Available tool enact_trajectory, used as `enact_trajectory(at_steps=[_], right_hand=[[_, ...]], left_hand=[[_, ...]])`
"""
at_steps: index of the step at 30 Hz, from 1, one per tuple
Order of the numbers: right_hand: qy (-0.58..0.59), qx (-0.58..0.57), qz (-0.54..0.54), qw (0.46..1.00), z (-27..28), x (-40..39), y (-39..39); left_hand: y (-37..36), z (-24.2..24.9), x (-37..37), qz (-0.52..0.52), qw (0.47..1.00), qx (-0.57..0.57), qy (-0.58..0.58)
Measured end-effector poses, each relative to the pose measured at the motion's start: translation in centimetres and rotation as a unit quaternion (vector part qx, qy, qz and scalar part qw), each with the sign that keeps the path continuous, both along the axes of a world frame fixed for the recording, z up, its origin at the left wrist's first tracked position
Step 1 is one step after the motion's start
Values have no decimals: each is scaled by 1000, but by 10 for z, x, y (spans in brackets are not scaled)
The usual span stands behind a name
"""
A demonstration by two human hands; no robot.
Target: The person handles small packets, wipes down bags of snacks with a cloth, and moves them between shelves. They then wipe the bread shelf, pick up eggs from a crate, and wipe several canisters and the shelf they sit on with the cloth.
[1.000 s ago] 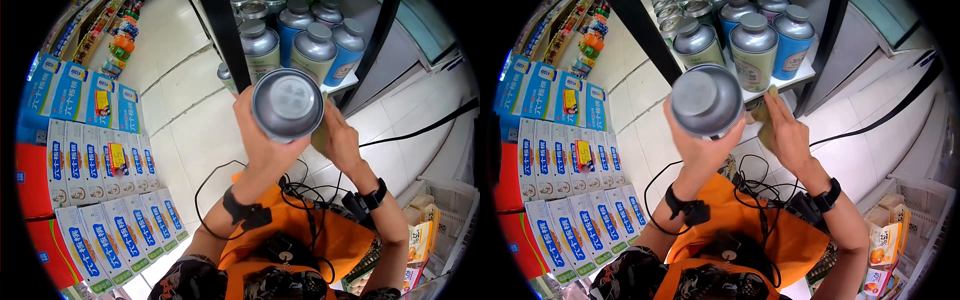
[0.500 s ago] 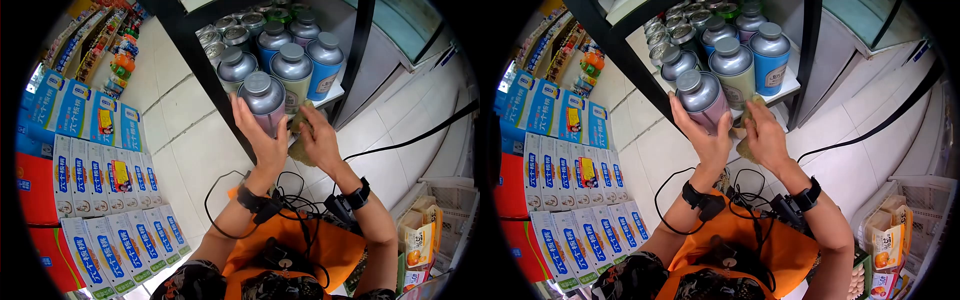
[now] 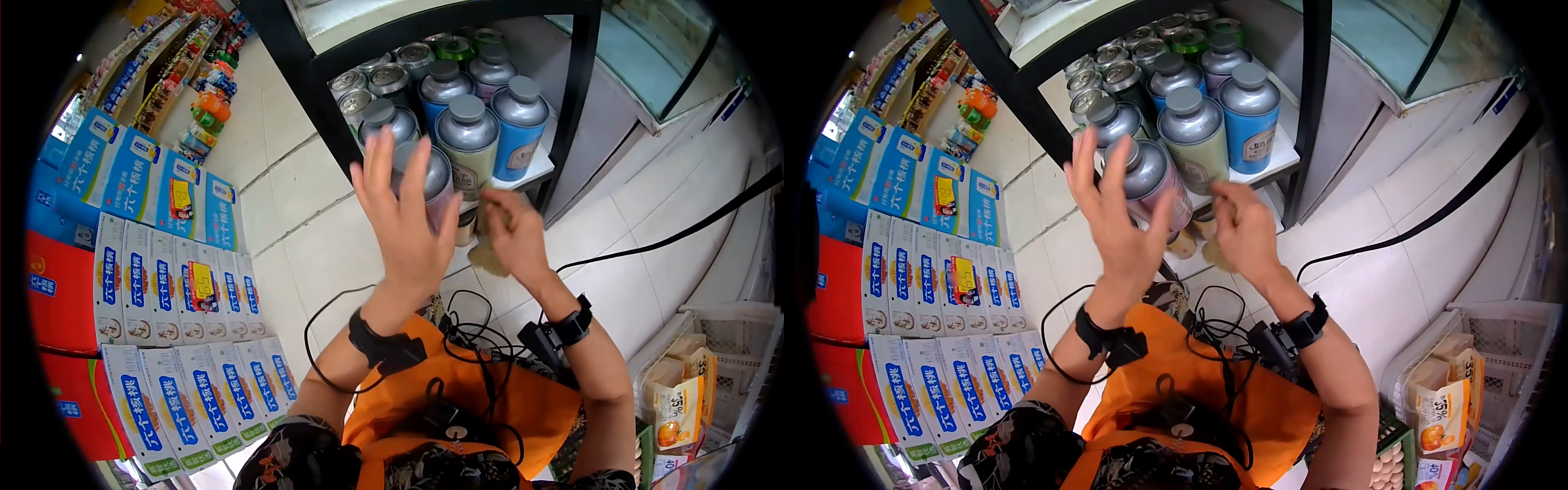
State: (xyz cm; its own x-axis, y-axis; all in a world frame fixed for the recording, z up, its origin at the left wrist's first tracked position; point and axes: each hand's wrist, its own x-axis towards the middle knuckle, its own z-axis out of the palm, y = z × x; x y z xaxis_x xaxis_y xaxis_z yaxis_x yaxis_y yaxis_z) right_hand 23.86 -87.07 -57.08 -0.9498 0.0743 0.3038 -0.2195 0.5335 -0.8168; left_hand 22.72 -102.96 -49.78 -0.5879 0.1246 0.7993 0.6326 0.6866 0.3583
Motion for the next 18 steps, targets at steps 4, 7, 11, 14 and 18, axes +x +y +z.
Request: enact_trajectory(at_steps=[4,7,11,14,18], right_hand=[[48,-22,-54,997,0,-8,1],[9,-41,-47,998,-6,-7,-1],[15,-27,-29,999,-9,-6,6],[21,-41,-15,999,-14,-6,10],[-8,-82,-10,997,-28,-8,19]], left_hand=[[10,34,-32,-13,997,-70,11],[17,46,-52,-3,977,-198,-75],[25,43,-74,-9,975,-208,-84],[27,42,-80,-21,976,-187,-111],[25,49,-75,-35,968,-163,-187]])
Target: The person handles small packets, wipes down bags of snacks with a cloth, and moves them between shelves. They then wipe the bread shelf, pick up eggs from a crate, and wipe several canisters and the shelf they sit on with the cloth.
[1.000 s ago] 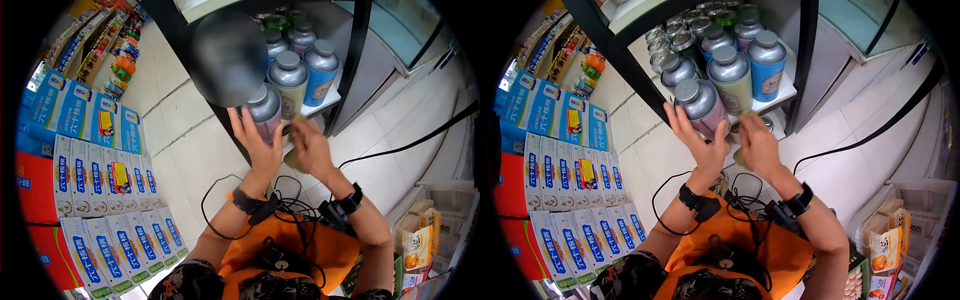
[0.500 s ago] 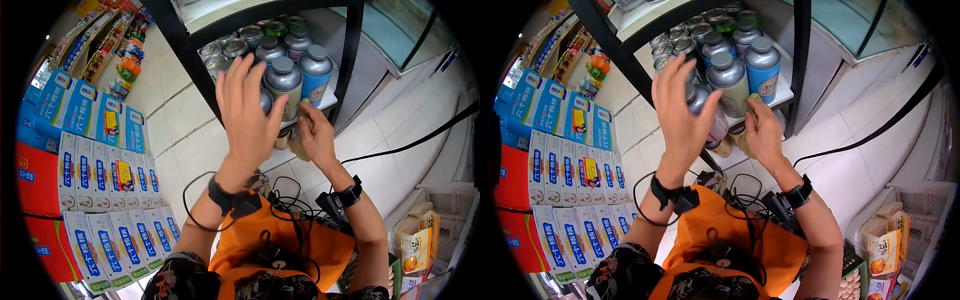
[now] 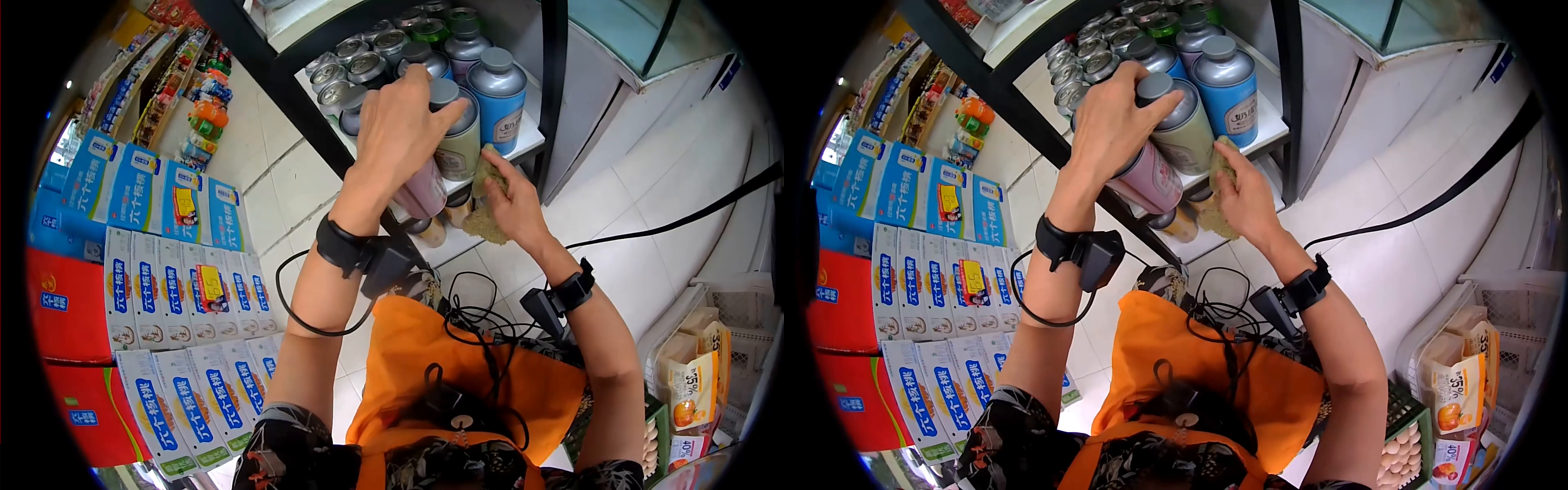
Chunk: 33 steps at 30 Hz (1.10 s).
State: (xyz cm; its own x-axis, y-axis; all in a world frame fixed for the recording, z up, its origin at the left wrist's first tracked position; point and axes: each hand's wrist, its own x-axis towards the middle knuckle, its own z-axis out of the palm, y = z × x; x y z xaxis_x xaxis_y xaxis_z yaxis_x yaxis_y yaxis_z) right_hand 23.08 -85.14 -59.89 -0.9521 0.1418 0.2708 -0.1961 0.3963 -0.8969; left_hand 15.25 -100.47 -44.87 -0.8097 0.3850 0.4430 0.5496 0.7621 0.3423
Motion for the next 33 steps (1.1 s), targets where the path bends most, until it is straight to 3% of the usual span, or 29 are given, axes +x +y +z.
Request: enact_trajectory(at_steps=[6,10,13,16,19,22,25,31,33], right_hand=[[-54,56,-28,997,-8,7,23],[121,176,-5,977,-12,13,16],[83,246,150,954,0,8,-3],[118,317,167,926,-17,-28,-10],[12,447,155,881,-12,-33,-8],[-56,530,91,841,-17,-28,11],[60,510,85,854,-14,-1,24],[62,378,20,924,-32,9,45],[69,303,-48,949,-35,5,48]], left_hand=[[-4,2,3,31,985,169,1],[-3,-2,0,42,947,316,44],[-4,-1,1,43,923,377,70],[-3,-2,4,32,916,393,75],[-4,-6,3,17,913,400,74],[1,-1,11,37,938,338,70],[5,-5,8,3,967,230,110],[9,-5,4,17,996,8,92],[6,-1,4,39,997,-39,61]])
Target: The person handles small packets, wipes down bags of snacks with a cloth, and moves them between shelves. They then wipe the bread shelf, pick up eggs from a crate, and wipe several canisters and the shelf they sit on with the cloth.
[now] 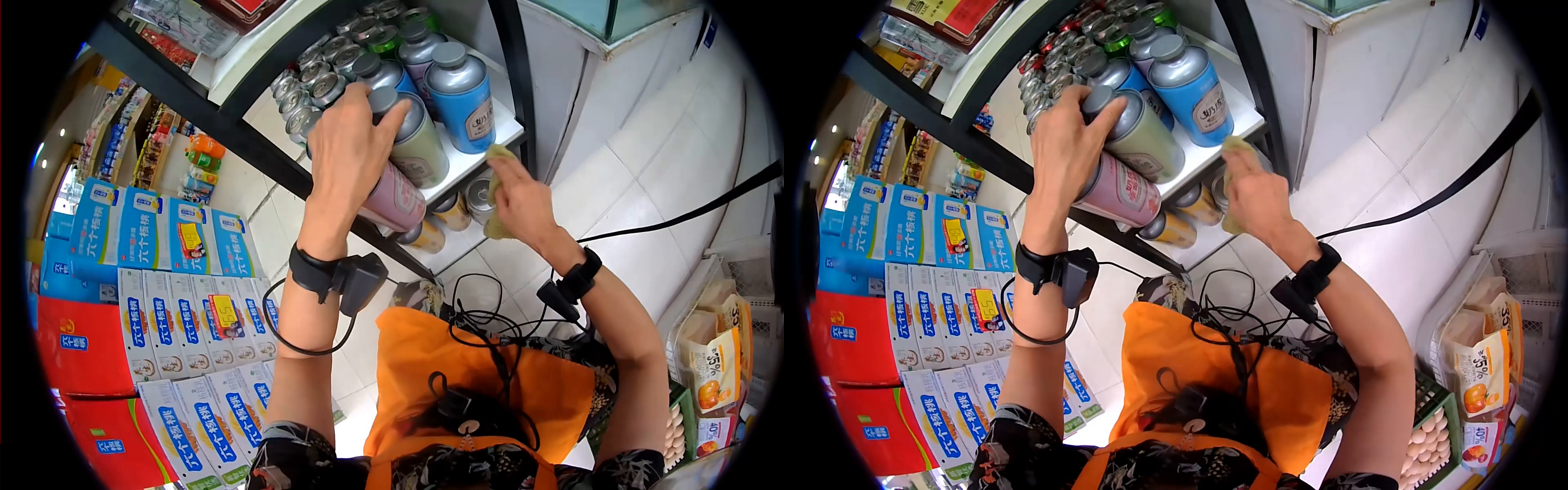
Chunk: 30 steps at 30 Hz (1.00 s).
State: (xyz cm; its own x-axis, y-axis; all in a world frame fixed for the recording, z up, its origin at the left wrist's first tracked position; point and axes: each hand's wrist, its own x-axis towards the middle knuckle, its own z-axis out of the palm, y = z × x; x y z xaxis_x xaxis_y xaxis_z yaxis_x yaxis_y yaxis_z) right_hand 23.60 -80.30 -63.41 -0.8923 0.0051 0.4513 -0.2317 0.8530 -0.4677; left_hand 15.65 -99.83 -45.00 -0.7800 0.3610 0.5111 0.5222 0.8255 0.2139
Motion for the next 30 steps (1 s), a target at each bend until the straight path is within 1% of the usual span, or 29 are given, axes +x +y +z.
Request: enact_trajectory(at_steps=[2,4,7,8,11,12,13,15,16,17,18,21,24,25,27,29,30], right_hand=[[17,-68,-56,996,8,-8,5],[19,-125,-111,986,38,-16,5],[20,-161,-93,982,56,-38,4],[-5,-202,-95,975,53,-49,3],[-74,-247,-76,963,65,-64,-5],[-47,-260,-45,963,53,-74,-5],[-62,-247,-52,966,55,-77,-4],[-95,-220,-69,968,58,-77,-4],[-107,-204,-87,969,63,-76,-6],[-100,-201,-82,971,64,-76,-5],[-94,-199,-76,972,62,-74,-4],[-78,-212,-55,973,56,-62,-1],[-41,-232,-48,971,49,-42,-1],[-23,-239,-46,970,48,-36,-2],[-52,-243,-23,968,46,-17,-2],[-101,-242,10,965,48,6,-2],[-50,-244,22,968,52,18,-8]], left_hand=[[-1,4,0,18,999,-26,-13],[-3,2,0,29,999,-38,-10],[-4,-3,3,-19,998,19,63],[-3,-3,4,-60,983,51,165],[-5,2,43,-138,972,50,185],[-7,-8,59,-159,984,70,49],[-9,-21,71,-178,976,89,-87],[-16,-50,72,-204,949,-15,-242],[-19,-66,67,-206,953,-38,-217],[-23,-82,61,-208,957,-61,-192],[-24,-88,58,-209,959,-85,-168],[-20,-96,60,-154,967,-58,-194],[-3,-85,65,-115,965,62,-229],[4,-84,62,-133,964,134,-190],[19,-85,58,-165,942,269,-113],[34,-89,61,-194,910,336,-144],[36,-89,63,-201,900,350,-165]])
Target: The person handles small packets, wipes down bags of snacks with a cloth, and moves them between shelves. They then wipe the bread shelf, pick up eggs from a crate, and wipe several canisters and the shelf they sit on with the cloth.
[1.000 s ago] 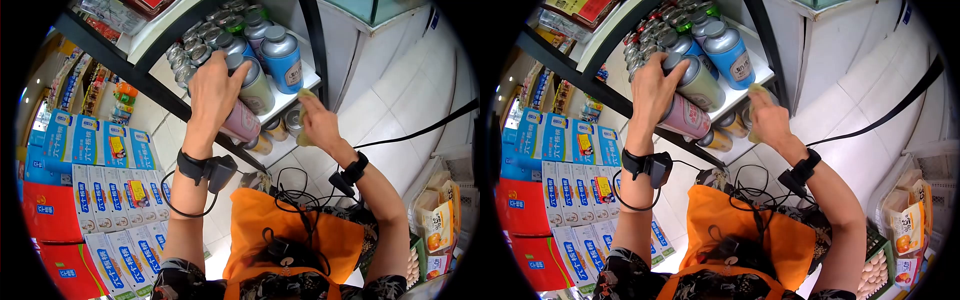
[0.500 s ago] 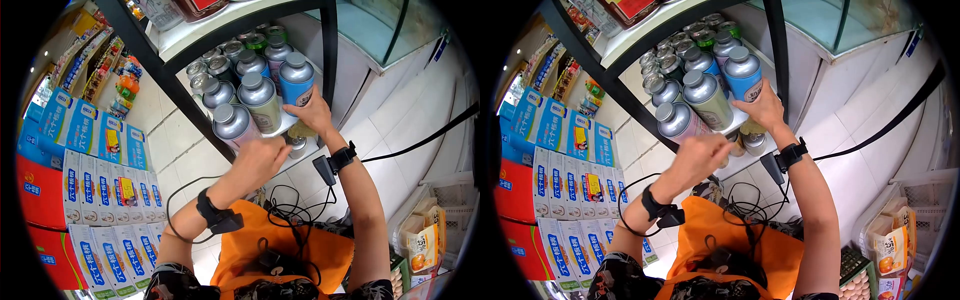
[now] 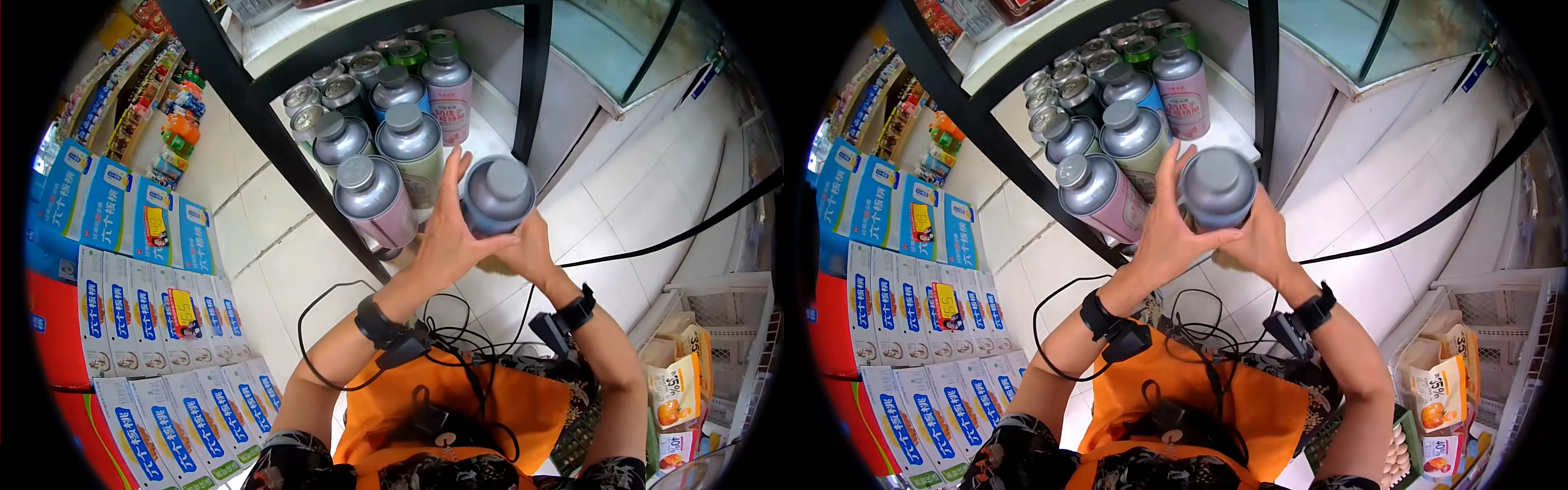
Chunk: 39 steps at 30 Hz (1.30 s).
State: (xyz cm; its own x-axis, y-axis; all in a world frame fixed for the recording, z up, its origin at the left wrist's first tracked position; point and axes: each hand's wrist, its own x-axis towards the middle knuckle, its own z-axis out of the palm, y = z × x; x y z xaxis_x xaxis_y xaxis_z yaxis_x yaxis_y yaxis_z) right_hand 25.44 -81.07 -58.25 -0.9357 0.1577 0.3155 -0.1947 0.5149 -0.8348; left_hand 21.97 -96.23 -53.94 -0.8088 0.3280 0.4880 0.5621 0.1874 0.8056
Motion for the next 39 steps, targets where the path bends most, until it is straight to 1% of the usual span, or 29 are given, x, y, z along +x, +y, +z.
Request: enact_trajectory(at_steps=[1,3,5,7,8,9,11,12,14,15,16,17,20,21,23,24,26,27,28,30,31,32,35,36,37,39], right_hand=[[-20,-1,20,1000,0,9,-2],[-59,-7,58,997,-2,20,-5],[-73,51,117,989,5,20,2],[-77,101,196,972,27,13,16],[-125,77,231,962,40,7,23],[-216,25,217,952,34,-3,36],[-160,-76,132,975,32,-29,48],[-111,-105,140,978,36,-43,45],[-16,-166,158,973,45,-69,23],[-35,-131,192,972,33,-80,17],[26,79,199,976,2,-94,18],[84,287,197,934,-23,-102,18],[133,329,172,919,-32,-103,15],[58,330,126,934,-27,-101,17],[-86,322,29,942,-8,-105,24],[5,336,23,942,-20,-112,32],[156,377,-3,913,-39,-156,36],[211,391,-12,896,-53,-159,34],[201,354,-20,913,-46,-165,32],[78,328,9,941,-25,-168,33],[2,307,29,951,-26,-157,30],[63,310,22,948,-33,-152,32],[97,308,24,946,-40,-114,42],[104,297,33,949,-48,-104,47],[100,257,34,961,-50,-87,45],[105,187,36,976,-32,-58,50]], left_hand=[[2,0,2,-13,1000,13,-20],[-1,-1,10,-42,997,-11,-61],[-9,-7,18,-14,997,19,-68],[-23,-11,29,22,996,52,-72],[-26,-10,32,6,994,90,-70],[-32,-7,35,19,995,76,-59],[-44,2,36,51,997,55,-32],[-46,1,34,48,997,57,-5],[-45,10,32,14,997,82,7],[-46,14,33,-5,996,91,10],[-45,14,34,-7,994,109,-11],[-45,15,33,-5,995,102,-20],[-45,15,32,-1,996,87,-36],[-45,14,34,1,996,85,-37],[-47,13,33,1,997,74,-24],[-49,12,34,-1,998,63,-17],[-43,11,23,6,999,49,9],[-42,11,29,17,999,35,-3],[-38,11,29,29,999,25,-5],[-26,13,25,43,997,54,-15],[-25,13,31,53,996,63,-34],[-23,13,29,58,996,51,-43],[-1,19,16,88,994,57,2],[6,17,6,112,991,16,78],[19,13,-2,87,991,98,38],[38,12,-18,91,987,119,58]])
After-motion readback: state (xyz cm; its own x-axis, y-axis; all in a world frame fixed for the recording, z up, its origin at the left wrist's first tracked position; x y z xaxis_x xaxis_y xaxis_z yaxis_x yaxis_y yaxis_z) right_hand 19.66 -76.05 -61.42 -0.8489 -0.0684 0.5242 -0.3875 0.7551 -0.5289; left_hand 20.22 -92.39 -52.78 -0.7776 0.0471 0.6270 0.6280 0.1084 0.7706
